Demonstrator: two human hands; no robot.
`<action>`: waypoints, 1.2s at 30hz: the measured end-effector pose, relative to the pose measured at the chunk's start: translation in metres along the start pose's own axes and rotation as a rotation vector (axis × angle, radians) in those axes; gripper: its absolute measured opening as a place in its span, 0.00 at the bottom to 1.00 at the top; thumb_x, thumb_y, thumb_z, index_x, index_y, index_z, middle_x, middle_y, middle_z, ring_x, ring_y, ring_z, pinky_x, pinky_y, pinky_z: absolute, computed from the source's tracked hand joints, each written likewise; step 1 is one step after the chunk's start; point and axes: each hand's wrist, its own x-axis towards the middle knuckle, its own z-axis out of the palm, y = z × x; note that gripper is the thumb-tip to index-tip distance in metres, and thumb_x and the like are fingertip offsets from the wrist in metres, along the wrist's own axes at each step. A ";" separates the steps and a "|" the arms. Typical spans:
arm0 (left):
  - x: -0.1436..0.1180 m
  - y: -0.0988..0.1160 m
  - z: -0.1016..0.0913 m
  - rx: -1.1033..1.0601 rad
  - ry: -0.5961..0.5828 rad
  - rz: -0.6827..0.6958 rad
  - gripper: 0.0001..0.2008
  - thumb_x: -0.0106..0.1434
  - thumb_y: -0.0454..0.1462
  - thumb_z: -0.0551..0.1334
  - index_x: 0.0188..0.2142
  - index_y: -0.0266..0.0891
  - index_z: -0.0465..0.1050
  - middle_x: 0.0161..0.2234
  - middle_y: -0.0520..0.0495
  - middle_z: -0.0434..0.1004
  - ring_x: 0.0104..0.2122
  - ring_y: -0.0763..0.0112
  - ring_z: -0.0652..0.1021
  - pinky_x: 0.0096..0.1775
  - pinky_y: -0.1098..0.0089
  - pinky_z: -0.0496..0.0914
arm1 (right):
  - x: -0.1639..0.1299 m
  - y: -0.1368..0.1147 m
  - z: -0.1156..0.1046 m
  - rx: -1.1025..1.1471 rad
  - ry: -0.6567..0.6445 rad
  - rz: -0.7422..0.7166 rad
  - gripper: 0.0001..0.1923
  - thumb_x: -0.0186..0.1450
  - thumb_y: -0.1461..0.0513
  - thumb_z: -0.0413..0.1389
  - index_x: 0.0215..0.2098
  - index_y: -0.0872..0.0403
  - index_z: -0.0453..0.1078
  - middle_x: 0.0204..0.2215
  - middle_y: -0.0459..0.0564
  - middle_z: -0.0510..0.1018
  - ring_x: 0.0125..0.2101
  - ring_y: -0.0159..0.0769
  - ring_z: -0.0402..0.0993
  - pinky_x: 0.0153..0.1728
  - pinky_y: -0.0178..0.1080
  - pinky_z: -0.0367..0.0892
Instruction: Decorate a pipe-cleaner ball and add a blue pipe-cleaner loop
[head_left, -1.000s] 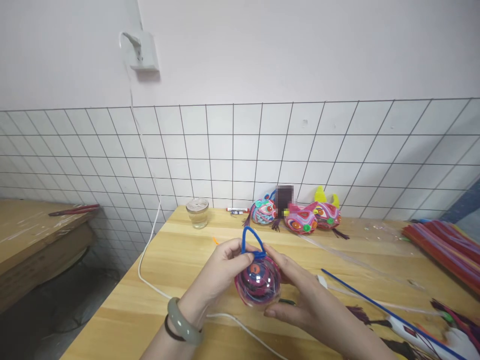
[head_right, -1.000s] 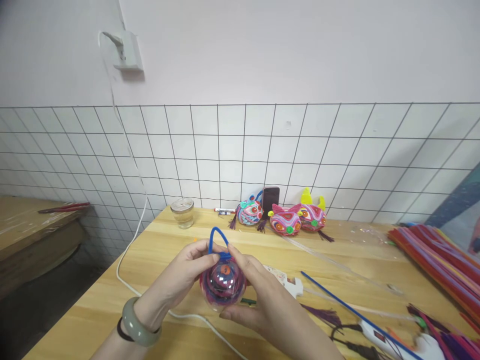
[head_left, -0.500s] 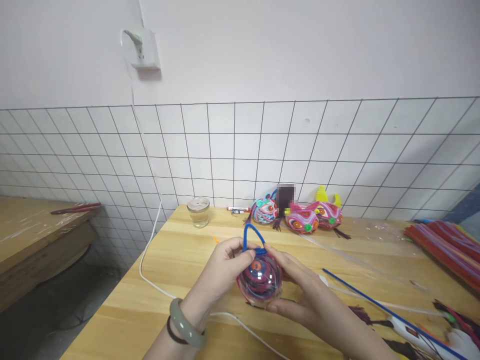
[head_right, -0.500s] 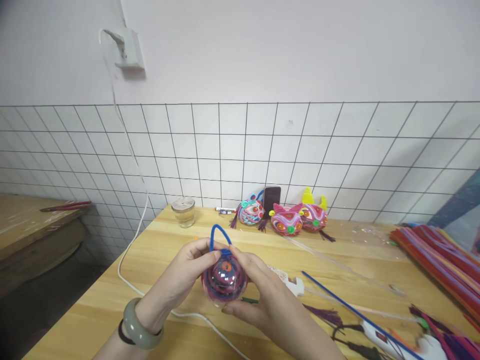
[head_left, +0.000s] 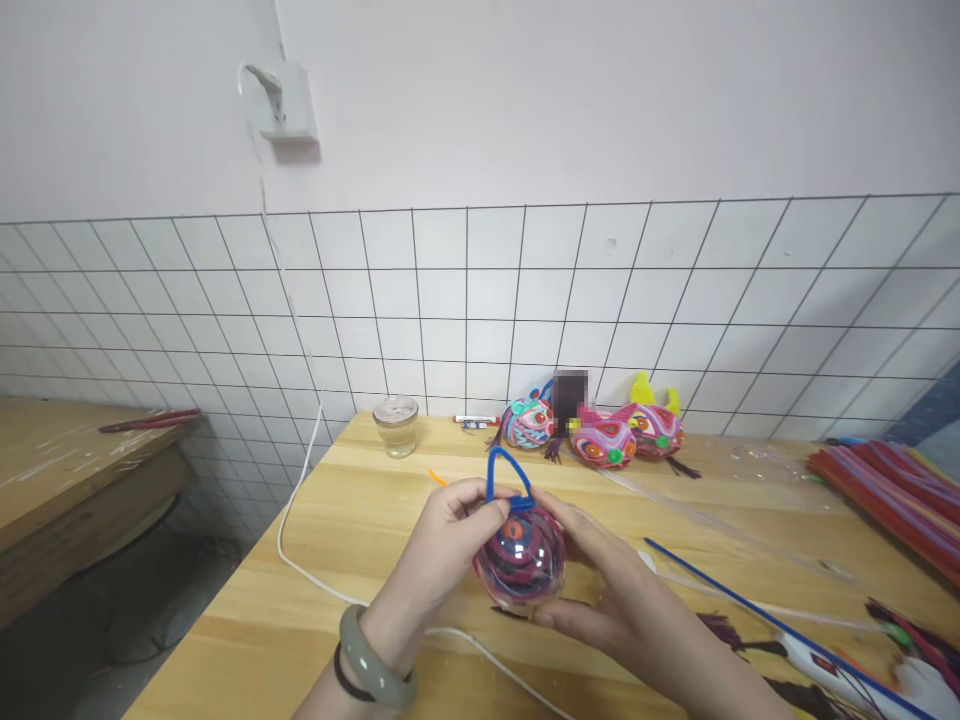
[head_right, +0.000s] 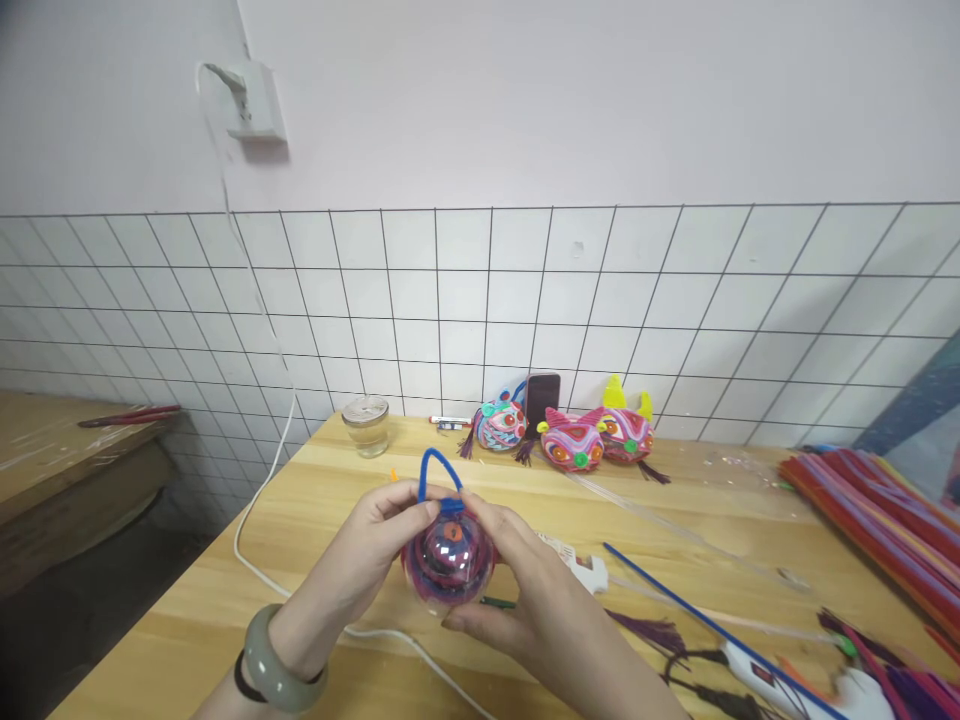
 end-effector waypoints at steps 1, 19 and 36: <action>0.000 0.000 0.000 0.000 -0.001 0.000 0.09 0.52 0.36 0.62 0.32 0.34 0.76 0.27 0.47 0.75 0.28 0.69 0.72 0.32 0.69 0.66 | -0.001 0.002 0.001 0.014 0.009 0.014 0.41 0.56 0.61 0.60 0.61 0.43 0.41 0.55 0.51 0.62 0.52 0.41 0.62 0.51 0.45 0.61; 0.001 -0.002 -0.004 -0.067 -0.039 -0.065 0.07 0.54 0.36 0.62 0.33 0.36 0.74 0.30 0.47 0.76 0.29 0.72 0.72 0.32 0.72 0.65 | -0.003 0.004 0.005 -0.043 0.040 0.063 0.45 0.55 0.60 0.60 0.62 0.42 0.37 0.56 0.52 0.63 0.51 0.44 0.64 0.49 0.47 0.63; 0.004 -0.005 -0.002 -0.029 -0.037 -0.047 0.09 0.53 0.36 0.62 0.35 0.37 0.77 0.33 0.45 0.78 0.34 0.65 0.74 0.37 0.70 0.66 | 0.001 -0.002 0.003 -0.127 0.004 -0.008 0.38 0.56 0.61 0.60 0.59 0.41 0.47 0.54 0.49 0.64 0.52 0.42 0.63 0.52 0.42 0.60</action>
